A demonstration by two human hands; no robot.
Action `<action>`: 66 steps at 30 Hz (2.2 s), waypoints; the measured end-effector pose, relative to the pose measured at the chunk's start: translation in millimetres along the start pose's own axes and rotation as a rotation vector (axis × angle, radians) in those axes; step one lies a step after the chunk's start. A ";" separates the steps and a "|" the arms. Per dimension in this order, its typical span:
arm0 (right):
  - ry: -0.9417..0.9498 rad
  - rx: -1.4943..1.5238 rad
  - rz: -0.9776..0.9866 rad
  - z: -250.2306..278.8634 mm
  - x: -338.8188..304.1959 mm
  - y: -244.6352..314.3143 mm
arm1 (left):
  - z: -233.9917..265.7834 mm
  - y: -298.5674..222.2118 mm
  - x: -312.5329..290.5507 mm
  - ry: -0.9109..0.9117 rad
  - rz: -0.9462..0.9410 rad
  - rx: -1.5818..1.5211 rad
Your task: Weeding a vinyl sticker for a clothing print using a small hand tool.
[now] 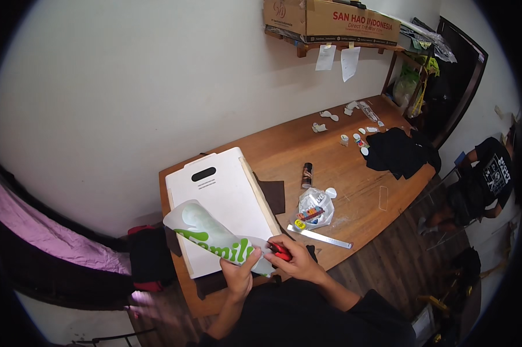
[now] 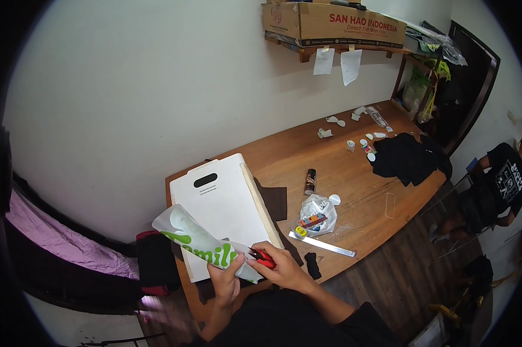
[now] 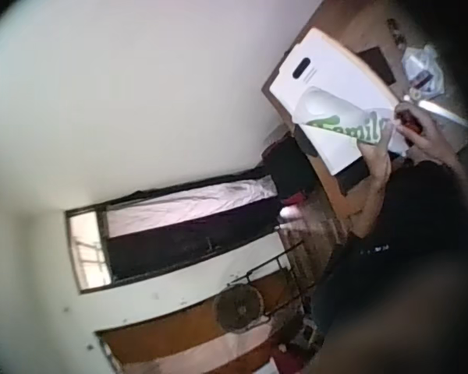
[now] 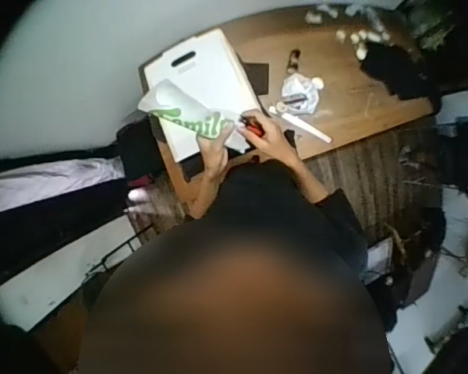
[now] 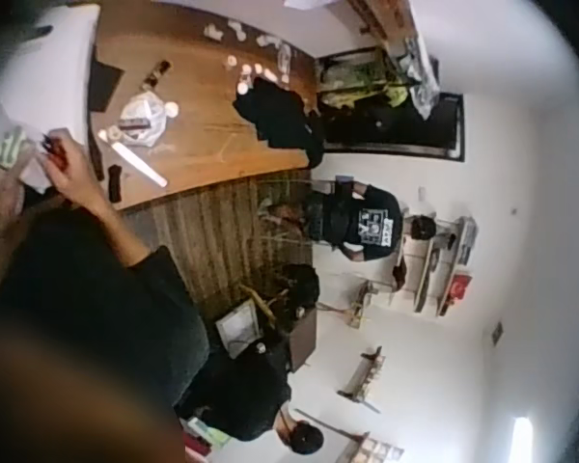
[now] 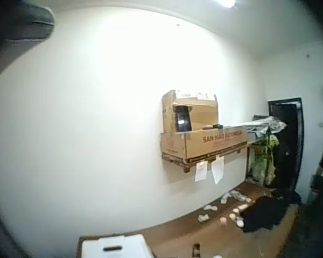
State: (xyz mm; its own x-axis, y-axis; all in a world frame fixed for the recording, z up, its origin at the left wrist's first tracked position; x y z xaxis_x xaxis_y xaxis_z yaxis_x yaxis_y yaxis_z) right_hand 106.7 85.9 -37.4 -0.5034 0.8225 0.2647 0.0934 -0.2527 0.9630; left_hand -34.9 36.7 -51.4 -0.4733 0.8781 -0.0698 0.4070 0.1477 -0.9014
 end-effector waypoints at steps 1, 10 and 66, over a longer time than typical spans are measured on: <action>0.000 0.000 0.000 -0.1 -0.1 -2.7 | -0.6 -0.1 -0.6 -0.003 0.003 0.001; 0.004 0.010 0.044 4.9 -5.8 3.4 | -1.9 7.7 -9.4 -0.004 -0.009 0.005; 0.117 0.481 -0.166 79.5 -35.6 -10.7 | -71.1 49.7 -57.1 -0.133 -0.093 0.027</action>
State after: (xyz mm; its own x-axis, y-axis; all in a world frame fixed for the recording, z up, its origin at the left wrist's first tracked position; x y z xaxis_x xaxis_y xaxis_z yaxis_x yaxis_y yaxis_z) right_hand 191.9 99.8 -53.1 -0.6351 0.7623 0.1251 0.3739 0.1616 0.9133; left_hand 67.9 26.3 -61.8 -0.6080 0.7930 -0.0397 0.3363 0.2119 -0.9176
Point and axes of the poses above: each hand's wrist, its own x-axis towards the middle knuckle, its own z-axis out of the back of the hand, y = z × x, the point moved 4 cm from there along x, towards the middle knuckle, and after that the axes turned 7 degrees about x, right-handed, at the moved point
